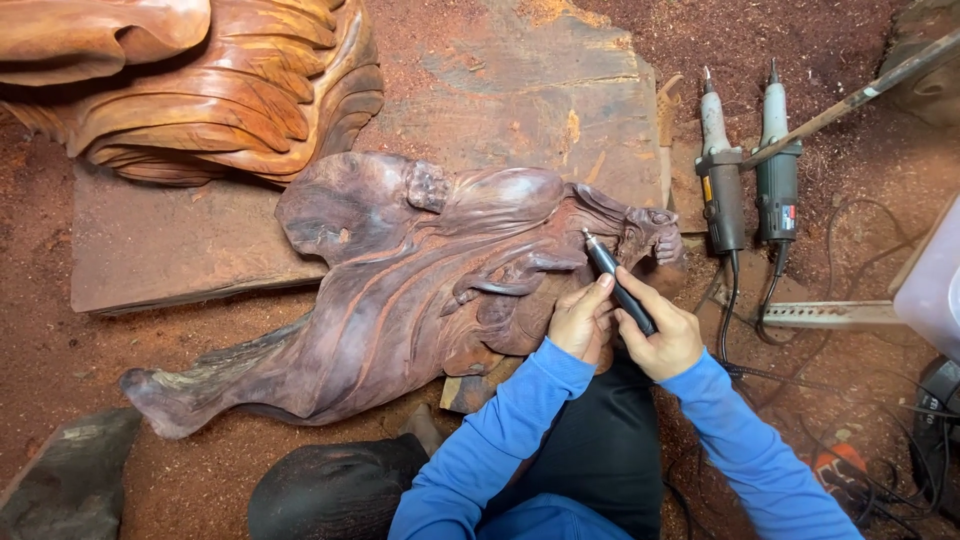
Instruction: Carving intricate details and textures into a wooden sculpture using a handheld rotary tool.
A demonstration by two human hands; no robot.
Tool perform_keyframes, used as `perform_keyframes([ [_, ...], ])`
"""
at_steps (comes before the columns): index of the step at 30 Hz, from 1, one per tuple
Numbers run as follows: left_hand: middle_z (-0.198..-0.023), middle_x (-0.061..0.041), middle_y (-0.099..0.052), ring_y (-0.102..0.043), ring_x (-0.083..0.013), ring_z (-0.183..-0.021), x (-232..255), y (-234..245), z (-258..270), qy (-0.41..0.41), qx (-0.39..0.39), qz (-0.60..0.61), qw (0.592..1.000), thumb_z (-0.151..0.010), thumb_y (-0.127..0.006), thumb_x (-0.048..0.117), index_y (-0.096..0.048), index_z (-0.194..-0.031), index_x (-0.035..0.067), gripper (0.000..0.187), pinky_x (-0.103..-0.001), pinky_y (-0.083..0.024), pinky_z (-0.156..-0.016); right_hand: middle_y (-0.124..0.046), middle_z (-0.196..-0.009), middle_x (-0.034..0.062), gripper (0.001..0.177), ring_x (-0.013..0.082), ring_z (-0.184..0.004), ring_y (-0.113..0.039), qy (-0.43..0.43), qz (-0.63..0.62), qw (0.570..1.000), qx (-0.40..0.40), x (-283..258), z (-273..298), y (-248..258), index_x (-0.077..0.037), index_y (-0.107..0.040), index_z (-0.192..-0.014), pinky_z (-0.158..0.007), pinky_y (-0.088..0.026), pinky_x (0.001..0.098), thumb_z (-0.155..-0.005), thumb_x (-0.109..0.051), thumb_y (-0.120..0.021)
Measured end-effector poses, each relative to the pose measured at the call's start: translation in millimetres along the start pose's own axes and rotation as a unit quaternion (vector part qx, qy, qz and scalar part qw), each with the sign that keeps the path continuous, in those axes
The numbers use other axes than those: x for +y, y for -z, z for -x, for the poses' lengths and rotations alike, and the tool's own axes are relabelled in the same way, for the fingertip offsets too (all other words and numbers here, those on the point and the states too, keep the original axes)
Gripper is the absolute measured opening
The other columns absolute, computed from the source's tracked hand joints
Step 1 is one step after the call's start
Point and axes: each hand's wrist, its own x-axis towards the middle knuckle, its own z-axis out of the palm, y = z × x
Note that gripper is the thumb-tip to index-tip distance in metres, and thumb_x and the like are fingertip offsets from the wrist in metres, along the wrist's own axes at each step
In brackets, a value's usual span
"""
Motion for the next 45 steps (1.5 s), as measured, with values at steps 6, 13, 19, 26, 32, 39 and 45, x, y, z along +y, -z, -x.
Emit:
perform_keyframes([
  [6, -0.105, -0.017, -0.074, -0.072, -0.0307, -0.102, 10.3, -21.2, 13.9, 0.005, -0.054, 0.055, 0.997, -0.092, -0.082, 0.028, -0.078, -0.105, 0.007, 0.025, -0.044, -0.058, -0.088, -0.078, -0.108, 0.0095, 0.053, 0.0336, -0.094, -0.074, -0.010, 0.095, 0.987, -0.131, -37.9, -37.4, 48.6, -0.028, -0.071, -0.133, -0.076, -0.062, 0.0468, -0.082, -0.016, -0.075],
  [13, -0.150, -0.019, -0.048, -0.041, -0.0366, -0.140, 18.0, -28.0, 5.5, 0.051, -0.127, 0.102, 0.985, -0.099, -0.066, 0.055, -0.052, -0.146, 0.003, 0.072, -0.055, -0.030, -0.119, -0.078, -0.111, 0.0113, 0.048, 0.0429, -0.096, -0.074, 0.003, 0.263, 0.906, -0.333, -77.3, -100.8, 56.7, -0.022, -0.063, -0.136, -0.084, -0.060, 0.0604, -0.088, -0.019, -0.064],
  [19, -0.150, -0.013, -0.045, -0.034, -0.0350, -0.142, 18.6, -25.5, -0.3, 0.071, -0.146, 0.111, 0.980, -0.098, -0.061, 0.061, -0.044, -0.151, 0.006, 0.079, -0.056, -0.025, -0.120, -0.077, -0.110, 0.0082, 0.038, 0.0451, -0.092, -0.074, -0.013, 0.342, 0.863, -0.371, -84.7, -112.1, 47.9, -0.025, -0.062, -0.127, -0.078, -0.062, 0.0604, -0.089, -0.029, -0.062],
  [26, -0.145, -0.007, -0.051, -0.038, -0.0309, -0.138, 17.8, -26.6, 2.6, 0.075, -0.129, 0.117, 0.982, -0.097, -0.064, 0.059, -0.051, -0.147, 0.011, 0.071, -0.056, -0.027, -0.118, -0.078, -0.111, 0.0066, 0.037, 0.0418, -0.093, -0.076, -0.015, 0.371, 0.846, -0.384, -88.3, -118.1, 44.5, -0.028, -0.064, -0.125, -0.079, -0.062, 0.0574, -0.088, -0.030, -0.063],
  [32, -0.130, -0.008, -0.060, -0.047, -0.0302, -0.128, 17.2, -25.8, 0.0, 0.088, -0.132, 0.126, 0.979, -0.098, -0.066, 0.053, -0.060, -0.137, 0.010, 0.058, -0.057, -0.036, -0.111, -0.078, -0.109, 0.0102, 0.044, 0.0443, -0.091, -0.075, -0.040, 0.373, 0.843, -0.385, -82.3, -114.3, 42.7, -0.031, -0.059, -0.134, -0.080, -0.062, 0.0582, -0.090, -0.033, -0.059],
  [39, -0.122, -0.004, -0.063, -0.050, -0.0259, -0.121, 22.5, -27.4, 0.9, 0.092, -0.125, 0.123, 0.980, -0.098, -0.067, 0.053, -0.064, -0.128, 0.013, 0.050, -0.055, -0.039, -0.107, -0.077, -0.111, 0.0085, 0.051, 0.0435, -0.091, -0.075, -0.040, 0.339, 0.868, -0.362, -77.2, -110.0, 42.3, -0.031, -0.058, -0.139, -0.078, -0.063, 0.0574, -0.089, -0.028, -0.061],
  [45, -0.127, -0.006, -0.062, -0.050, -0.0263, -0.124, 25.3, -26.9, 2.6, 0.087, -0.130, 0.111, 0.981, -0.099, -0.067, 0.052, -0.061, -0.132, 0.012, 0.053, -0.056, -0.039, -0.107, -0.077, -0.113, 0.0078, 0.056, 0.0412, -0.093, -0.076, -0.043, 0.336, 0.873, -0.352, -74.6, -103.6, 40.5, -0.031, -0.056, -0.145, -0.079, -0.063, 0.0551, -0.089, -0.026, -0.061],
])
